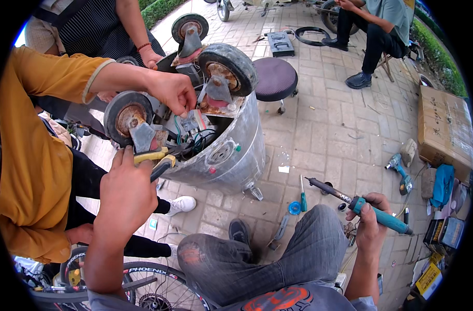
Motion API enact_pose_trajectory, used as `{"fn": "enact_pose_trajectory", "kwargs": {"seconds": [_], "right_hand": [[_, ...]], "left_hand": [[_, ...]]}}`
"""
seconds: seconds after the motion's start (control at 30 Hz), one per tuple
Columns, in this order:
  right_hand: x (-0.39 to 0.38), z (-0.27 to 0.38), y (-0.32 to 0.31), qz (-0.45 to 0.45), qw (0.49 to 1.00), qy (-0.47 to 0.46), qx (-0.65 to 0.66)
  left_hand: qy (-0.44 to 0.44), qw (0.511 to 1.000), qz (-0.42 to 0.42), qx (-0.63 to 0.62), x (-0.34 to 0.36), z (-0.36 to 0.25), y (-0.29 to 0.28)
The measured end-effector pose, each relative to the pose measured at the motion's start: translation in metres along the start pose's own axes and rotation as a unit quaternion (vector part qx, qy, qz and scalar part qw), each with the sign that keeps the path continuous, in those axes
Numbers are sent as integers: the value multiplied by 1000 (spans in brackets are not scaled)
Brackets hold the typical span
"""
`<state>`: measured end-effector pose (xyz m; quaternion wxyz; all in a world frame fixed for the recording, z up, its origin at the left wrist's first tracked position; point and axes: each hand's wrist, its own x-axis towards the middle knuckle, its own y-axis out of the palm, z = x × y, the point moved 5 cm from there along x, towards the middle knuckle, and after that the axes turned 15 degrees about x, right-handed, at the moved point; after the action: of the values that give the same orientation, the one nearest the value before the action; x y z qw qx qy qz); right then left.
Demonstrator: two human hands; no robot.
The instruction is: The person uses a soldering iron and solder wire to join electrical wires on a small wheeled device. They hold the wires in place with pliers while applying heat and solder, then inspect the connection.
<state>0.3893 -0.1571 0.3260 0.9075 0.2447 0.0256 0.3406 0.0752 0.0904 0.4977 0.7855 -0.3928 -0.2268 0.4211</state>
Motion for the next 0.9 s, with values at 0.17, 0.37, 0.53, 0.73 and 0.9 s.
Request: {"fn": "enact_pose_trajectory", "kwargs": {"seconds": [0.17,0.37,0.53,0.73,0.9], "right_hand": [[-2,-3,0,-8,1000,-3,1],[-2,-2,-7,4,1000,-8,-11],[-2,-2,-2,-10,1000,-5,6],[-4,-1,-6,-18,1000,-14,5],[-2,1,2,-8,1000,-12,22]], "left_hand": [[-8,1000,-6,-9,-2,-1,3],[-9,1000,-22,-14,-1,-1,10],[-20,999,-21,-20,2,-3,2],[-8,1000,-28,-9,4,-6,7],[-6,999,-31,8,1,-8,5]]}}
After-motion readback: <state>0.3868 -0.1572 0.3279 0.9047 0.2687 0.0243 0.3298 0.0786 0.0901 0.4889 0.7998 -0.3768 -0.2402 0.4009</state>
